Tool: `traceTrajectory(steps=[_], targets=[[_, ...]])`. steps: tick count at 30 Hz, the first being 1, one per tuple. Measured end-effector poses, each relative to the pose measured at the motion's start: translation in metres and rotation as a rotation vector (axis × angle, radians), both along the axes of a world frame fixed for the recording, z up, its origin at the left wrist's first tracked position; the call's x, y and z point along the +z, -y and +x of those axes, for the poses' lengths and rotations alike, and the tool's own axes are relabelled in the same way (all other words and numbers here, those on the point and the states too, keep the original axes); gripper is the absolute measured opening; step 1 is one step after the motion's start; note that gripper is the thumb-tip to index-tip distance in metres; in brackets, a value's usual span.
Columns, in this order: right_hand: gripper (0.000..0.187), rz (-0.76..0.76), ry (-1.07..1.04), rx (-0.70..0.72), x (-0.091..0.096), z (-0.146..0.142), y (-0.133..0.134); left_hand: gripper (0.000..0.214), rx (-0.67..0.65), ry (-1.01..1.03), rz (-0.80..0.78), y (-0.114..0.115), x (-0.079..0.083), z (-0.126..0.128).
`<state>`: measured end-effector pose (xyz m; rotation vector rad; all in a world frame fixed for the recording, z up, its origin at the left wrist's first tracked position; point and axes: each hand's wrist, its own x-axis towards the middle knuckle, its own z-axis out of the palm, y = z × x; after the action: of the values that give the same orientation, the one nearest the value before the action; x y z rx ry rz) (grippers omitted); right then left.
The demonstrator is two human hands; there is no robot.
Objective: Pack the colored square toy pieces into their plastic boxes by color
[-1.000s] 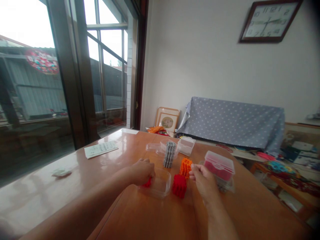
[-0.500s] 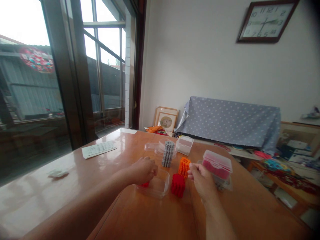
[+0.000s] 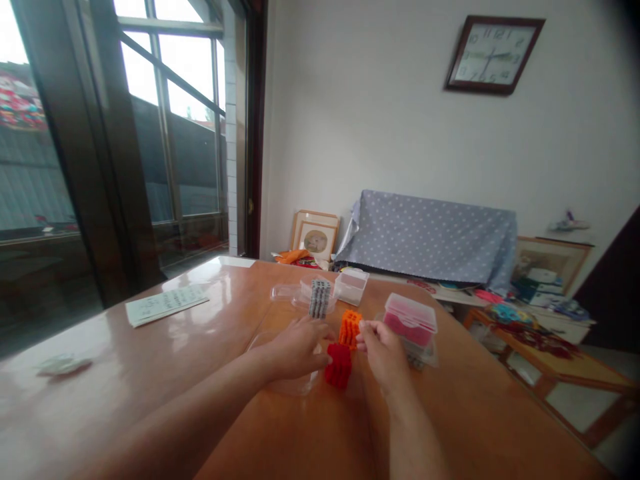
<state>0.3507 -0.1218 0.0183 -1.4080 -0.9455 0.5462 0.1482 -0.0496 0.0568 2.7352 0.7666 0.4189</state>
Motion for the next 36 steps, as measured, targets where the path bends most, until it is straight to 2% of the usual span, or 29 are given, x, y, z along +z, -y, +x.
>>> traceTrajectory(steps=[3,7,11,17,20,23,27,31,36], targets=[[0.05,0.007,0.001,0.003,0.001,0.0,0.0,0.041,-0.037,-0.085,0.044,0.0,-0.003,0.02],[0.049,0.02,-0.01,-0.001,0.005,-0.001,0.002,0.042,-0.024,-0.169,0.089,-0.003,-0.005,0.035],[0.05,0.034,-0.02,-0.014,0.01,-0.003,0.005,0.039,-0.025,-0.195,0.084,-0.005,-0.005,0.038],[0.047,0.027,0.006,0.009,0.008,-0.001,0.004,0.05,-0.018,-0.179,0.03,-0.007,-0.005,0.038],[0.048,0.031,0.005,0.021,0.004,0.001,0.002,0.05,-0.01,-0.103,-0.01,-0.009,0.0,0.031],[0.05,0.032,0.015,0.02,0.001,0.002,0.0,0.045,0.001,-0.039,-0.032,-0.013,0.012,0.014],[0.051,0.007,0.043,0.017,0.0,0.002,0.0,0.037,0.005,-0.093,-0.016,-0.019,0.025,-0.013],[0.049,-0.011,0.053,0.018,0.001,0.001,0.0,0.037,0.067,-0.223,-0.001,-0.021,0.022,-0.033],[0.049,-0.025,0.035,0.013,0.0,0.001,0.0,0.035,0.095,-0.34,0.014,-0.015,0.012,-0.036]])
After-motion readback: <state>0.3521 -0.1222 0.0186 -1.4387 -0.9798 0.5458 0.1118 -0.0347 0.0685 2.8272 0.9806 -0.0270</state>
